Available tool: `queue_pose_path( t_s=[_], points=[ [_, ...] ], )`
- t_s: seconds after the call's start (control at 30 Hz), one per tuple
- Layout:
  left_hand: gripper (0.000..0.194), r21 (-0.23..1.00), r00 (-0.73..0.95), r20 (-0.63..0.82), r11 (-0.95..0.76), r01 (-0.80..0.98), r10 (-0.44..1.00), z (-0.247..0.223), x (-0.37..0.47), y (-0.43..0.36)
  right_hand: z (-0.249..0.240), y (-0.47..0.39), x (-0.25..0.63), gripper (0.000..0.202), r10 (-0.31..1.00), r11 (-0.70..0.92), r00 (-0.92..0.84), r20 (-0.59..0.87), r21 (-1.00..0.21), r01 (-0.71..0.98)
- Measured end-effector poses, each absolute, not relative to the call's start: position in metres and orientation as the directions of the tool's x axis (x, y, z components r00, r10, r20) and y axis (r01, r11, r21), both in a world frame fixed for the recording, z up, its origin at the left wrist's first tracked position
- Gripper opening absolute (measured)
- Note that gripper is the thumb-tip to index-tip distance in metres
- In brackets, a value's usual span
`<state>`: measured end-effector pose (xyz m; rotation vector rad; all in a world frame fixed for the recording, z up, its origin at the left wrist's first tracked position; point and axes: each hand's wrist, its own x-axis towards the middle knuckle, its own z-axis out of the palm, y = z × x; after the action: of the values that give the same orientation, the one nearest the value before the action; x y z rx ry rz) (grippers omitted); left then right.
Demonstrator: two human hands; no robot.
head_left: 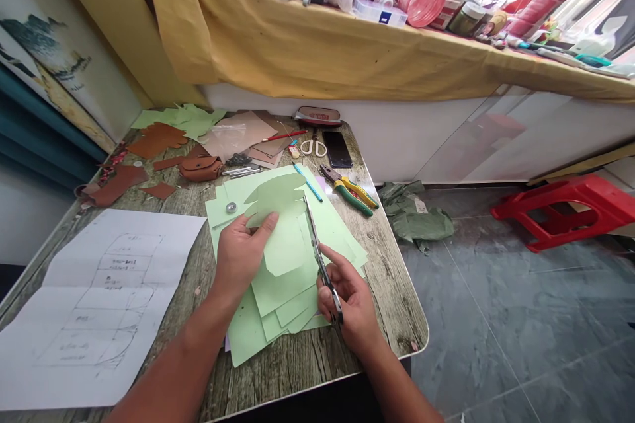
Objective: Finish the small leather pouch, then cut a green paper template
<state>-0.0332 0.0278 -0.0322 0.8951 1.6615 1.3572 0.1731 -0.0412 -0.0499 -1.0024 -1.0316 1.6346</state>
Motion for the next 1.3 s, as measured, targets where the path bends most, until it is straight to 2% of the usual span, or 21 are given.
queue_pose_path(
  t_s=[0.23,0.8,1.3],
  points=[
    [0.053,0.981,-0.416,-0.164,0.193,0.028,0.895,-0.0284,-0.0314,0.0257,-0.0511,-0.0418,0.1725,0.066,0.965,-0.21,-0.219,-0.146,-0.928,-0.307],
    [0.054,0.984,-0.424,-0.125,0.167,0.065,0.897,-0.0324,-0.0324,0.0251,-0.051,-0.0415,0.1724,0.071,0.965,-0.213,-0.213,-0.155,-0.935,-0.284],
    [0.054,0.984,-0.399,-0.147,0.174,0.032,0.905,-0.0334,-0.0304,0.0246,-0.0495,-0.0416,0.1725,0.075,0.962,-0.229,-0.212,-0.174,-0.934,-0.274]
  ],
)
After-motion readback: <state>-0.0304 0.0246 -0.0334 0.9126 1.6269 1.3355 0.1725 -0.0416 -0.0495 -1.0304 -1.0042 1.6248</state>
